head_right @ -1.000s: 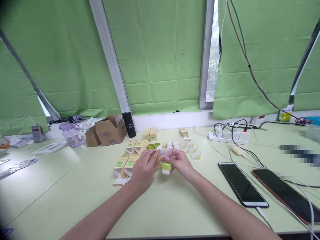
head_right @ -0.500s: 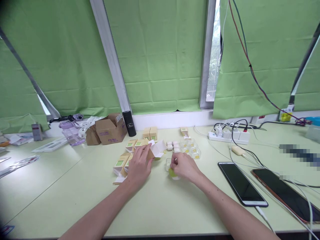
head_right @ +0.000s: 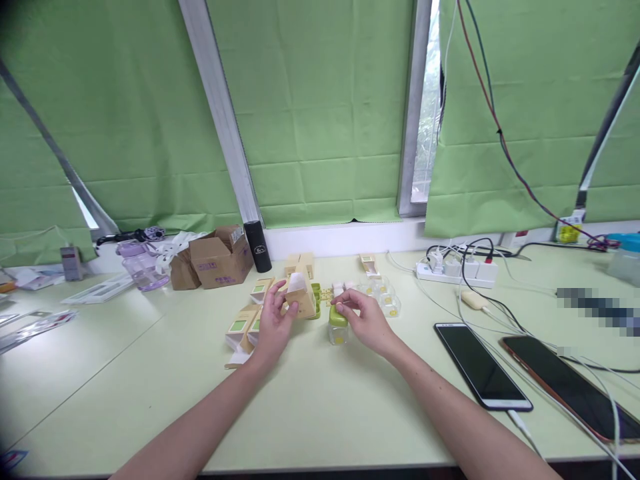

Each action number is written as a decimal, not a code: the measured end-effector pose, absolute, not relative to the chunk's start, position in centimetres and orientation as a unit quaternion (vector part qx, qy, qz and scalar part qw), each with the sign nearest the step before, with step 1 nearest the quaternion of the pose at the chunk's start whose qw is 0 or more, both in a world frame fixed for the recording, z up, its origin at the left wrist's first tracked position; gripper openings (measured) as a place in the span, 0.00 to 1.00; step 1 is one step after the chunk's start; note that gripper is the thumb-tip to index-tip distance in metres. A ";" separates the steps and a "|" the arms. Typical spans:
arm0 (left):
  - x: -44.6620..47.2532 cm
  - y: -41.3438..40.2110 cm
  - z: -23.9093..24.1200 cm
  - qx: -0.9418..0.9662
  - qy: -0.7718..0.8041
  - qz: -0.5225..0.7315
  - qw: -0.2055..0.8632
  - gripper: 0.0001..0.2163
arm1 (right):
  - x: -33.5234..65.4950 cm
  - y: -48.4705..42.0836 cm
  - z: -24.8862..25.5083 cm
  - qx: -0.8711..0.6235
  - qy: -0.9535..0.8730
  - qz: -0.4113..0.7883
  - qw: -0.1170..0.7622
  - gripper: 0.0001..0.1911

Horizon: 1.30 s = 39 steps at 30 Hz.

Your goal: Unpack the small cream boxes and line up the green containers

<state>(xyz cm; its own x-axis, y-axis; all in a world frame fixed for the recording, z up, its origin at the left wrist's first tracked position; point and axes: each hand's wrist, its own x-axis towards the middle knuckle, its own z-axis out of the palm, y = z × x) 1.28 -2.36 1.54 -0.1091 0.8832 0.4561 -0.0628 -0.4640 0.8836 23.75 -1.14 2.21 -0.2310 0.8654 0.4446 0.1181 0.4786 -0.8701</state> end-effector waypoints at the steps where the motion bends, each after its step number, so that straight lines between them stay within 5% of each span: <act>1: 1.2 -2.2 1.4 0.545 0.363 0.651 0.384 0.31 | 23.6 -1.0 1.9 -0.356 -0.697 0.360 0.508 0.15; 25: 1.3 -2.3 1.3 0.417 0.265 0.625 0.604 0.16 | 23.5 -0.8 0.8 -0.391 -0.726 0.297 0.481 0.11; 33: 1.2 -2.6 1.3 0.413 0.255 0.611 0.625 0.16 | 24.3 -0.4 0.4 -0.451 -0.778 0.251 0.357 0.15; 39: 1.3 -2.7 1.5 0.410 0.251 0.612 0.628 0.14 | 24.3 -0.5 0.5 -0.431 -0.781 0.267 0.366 0.12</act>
<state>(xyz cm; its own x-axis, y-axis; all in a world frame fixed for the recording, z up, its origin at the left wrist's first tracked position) 1.27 -2.73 1.54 0.1240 0.9746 0.1866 -0.5623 -0.0859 0.8225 24.26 -0.51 0.54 -0.3616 0.8680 0.3404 0.4768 0.4859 -0.7325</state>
